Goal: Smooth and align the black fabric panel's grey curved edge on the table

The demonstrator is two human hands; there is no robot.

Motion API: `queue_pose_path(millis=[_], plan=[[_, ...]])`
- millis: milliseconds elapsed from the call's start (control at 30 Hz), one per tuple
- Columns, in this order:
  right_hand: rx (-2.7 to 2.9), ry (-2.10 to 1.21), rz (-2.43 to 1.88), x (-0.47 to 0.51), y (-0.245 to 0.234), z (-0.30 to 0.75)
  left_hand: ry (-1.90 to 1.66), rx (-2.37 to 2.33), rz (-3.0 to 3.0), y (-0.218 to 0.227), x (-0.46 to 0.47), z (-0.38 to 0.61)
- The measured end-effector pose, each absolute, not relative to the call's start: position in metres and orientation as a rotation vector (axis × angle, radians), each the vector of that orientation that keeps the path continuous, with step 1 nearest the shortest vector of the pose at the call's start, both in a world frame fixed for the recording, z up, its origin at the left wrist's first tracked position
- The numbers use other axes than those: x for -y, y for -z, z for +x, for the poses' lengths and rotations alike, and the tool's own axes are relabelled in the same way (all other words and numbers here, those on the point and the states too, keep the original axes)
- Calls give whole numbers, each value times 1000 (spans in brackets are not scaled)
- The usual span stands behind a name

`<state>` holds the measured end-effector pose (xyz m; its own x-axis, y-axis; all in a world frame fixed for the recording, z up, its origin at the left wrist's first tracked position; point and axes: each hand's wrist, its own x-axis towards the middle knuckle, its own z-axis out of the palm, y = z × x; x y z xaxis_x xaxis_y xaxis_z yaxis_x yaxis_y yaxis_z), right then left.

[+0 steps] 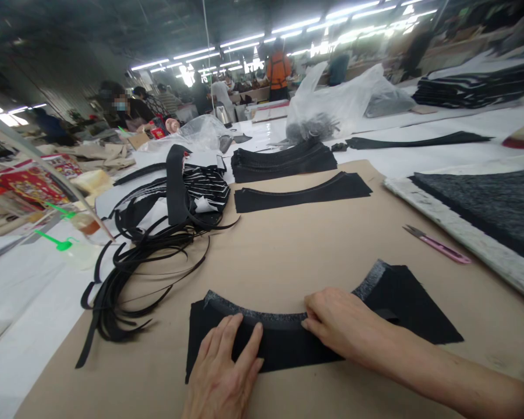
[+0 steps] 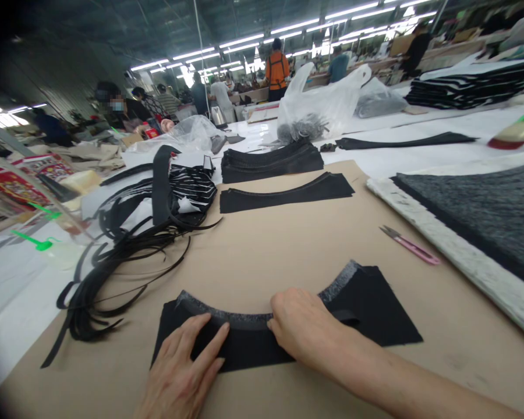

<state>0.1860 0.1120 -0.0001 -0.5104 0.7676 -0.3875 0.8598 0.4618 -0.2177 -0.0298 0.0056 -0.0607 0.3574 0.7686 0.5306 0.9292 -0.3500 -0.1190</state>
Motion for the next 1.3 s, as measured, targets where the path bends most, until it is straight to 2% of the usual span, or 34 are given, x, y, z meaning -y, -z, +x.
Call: queue_pose_path(millis=[200,367,600,767,1133,1300], plan=[[-2557,480,1449,-108,14,192,707,1426,-2405,49,-17,-3],[-2579,466,1472,-106,14,197,701,1275,-2536,63,-29,27],[-2459,697,1432,-127,-11,237,613,1205,-2475,88,-30,27],[-2404,849,1413,-139,-6,257,684,1313,-2436,92,-30,32],[-2375,842,1462,-140,3,254,583,1299,-2392,91,-30,31],[-2418,727,1469,-137,3,249,559,1316,-2378,90,-30,33]])
